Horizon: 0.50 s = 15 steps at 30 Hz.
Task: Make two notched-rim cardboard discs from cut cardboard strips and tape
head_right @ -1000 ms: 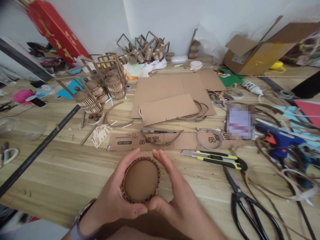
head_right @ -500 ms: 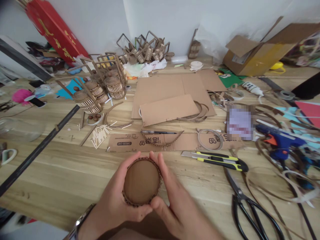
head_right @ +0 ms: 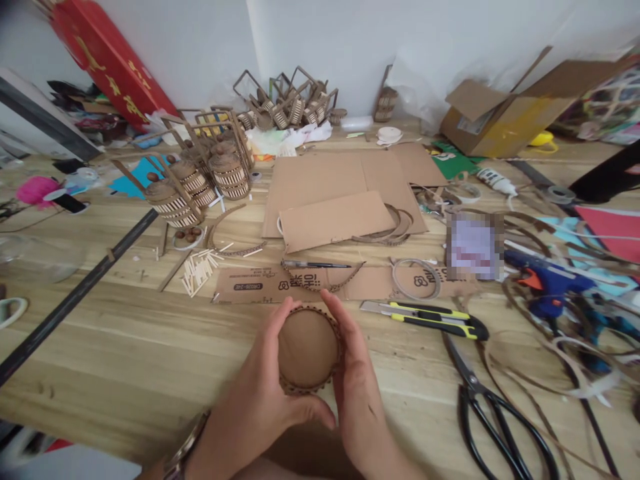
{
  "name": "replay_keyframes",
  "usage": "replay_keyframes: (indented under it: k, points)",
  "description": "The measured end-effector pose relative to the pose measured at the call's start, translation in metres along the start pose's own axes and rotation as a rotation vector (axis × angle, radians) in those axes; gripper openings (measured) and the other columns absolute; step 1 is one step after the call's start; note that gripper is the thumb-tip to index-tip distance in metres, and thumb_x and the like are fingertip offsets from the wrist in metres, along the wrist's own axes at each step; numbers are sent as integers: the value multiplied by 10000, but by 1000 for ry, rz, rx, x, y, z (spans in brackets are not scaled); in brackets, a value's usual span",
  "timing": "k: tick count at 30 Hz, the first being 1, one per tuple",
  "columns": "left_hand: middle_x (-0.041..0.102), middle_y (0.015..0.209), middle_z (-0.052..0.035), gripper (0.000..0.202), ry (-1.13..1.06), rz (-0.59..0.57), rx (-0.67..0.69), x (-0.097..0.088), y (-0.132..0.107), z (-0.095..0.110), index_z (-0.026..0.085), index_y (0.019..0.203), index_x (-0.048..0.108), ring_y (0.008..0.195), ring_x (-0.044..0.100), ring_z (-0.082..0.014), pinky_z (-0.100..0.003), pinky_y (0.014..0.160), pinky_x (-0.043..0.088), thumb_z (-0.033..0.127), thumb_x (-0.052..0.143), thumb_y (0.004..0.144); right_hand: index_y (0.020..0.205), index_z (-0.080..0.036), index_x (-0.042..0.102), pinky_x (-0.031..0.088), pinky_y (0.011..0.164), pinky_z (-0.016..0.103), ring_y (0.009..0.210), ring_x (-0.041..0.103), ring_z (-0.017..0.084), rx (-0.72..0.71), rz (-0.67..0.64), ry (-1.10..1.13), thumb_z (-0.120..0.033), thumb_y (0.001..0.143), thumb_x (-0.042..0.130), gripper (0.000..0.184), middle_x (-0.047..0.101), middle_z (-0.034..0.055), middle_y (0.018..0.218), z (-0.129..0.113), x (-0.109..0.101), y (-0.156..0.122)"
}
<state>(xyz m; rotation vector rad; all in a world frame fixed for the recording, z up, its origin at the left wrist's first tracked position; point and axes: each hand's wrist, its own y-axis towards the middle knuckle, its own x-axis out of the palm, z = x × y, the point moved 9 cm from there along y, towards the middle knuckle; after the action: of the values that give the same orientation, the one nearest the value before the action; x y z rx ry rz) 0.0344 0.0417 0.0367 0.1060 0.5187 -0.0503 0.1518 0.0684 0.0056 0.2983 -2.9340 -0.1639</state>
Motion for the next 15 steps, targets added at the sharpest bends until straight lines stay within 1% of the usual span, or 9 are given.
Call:
replay_keyframes:
  k: [2,4,6,8,10,11,12,14,15]
  points:
    - [90,1629,-222,1328,-64,-132,6,13,-1,2,258,1552,-4,1478,138,-438,-625,1138,306,635,830,589,1321,-325,574,516,975,403,1282,540,263,31,142,79,-721,921,315,619,565,52,1426,2,-7,0]
    - [-92,1632,-215,1303,-136,-254,35,25,-2,8,236,1558,-113,1488,-17,-426,-649,1157,216,708,721,675,1189,-302,657,523,927,403,1179,611,264,69,291,126,-710,923,339,582,676,53,1264,4,-15,-1]
    - [-206,1615,-182,1199,-204,-331,58,32,-4,12,231,1542,-196,1480,-124,-391,-649,1171,124,734,583,783,1080,-274,695,529,874,407,1083,655,271,108,428,152,-715,906,364,578,729,60,1134,5,-24,-2]
    - [-262,1599,-159,1161,-270,-389,73,37,-7,15,228,1522,-244,1473,-167,-374,-638,1176,73,734,528,819,1002,-254,702,540,800,405,982,688,273,158,506,165,-718,888,386,574,754,65,1033,5,-29,-2]
    - [-268,1596,-152,1171,-335,-430,82,41,-10,17,224,1514,-257,1479,-155,-369,-622,1182,57,705,559,825,970,-242,700,544,743,401,902,706,272,198,525,169,-719,876,398,572,766,69,963,4,-32,0]
    - [-243,1606,-150,1170,-375,-429,83,41,-11,17,224,1518,-248,1486,-136,-364,-608,1188,58,676,585,831,966,-238,698,545,733,399,884,710,273,203,518,170,-724,871,403,576,769,72,943,3,-33,2]
    - [-202,1621,-148,1154,-429,-402,72,39,-10,17,229,1527,-229,1497,-103,-353,-588,1197,68,639,606,844,969,-235,695,547,733,399,879,713,273,196,501,172,-730,867,409,580,769,75,932,1,-33,3]
    - [-54,1653,-139,1064,-590,-267,-19,30,-4,9,262,1557,-140,1515,27,-325,-538,1205,141,559,624,879,985,-242,688,551,741,399,868,715,268,139,439,172,-749,857,422,586,767,71,919,-5,-31,6]
    - [60,1654,-140,997,-688,-181,-95,26,0,2,273,1572,-51,1508,129,-313,-511,1196,200,525,631,890,996,-250,684,552,754,402,872,713,265,99,393,161,-756,854,427,585,765,66,922,-8,-29,7]
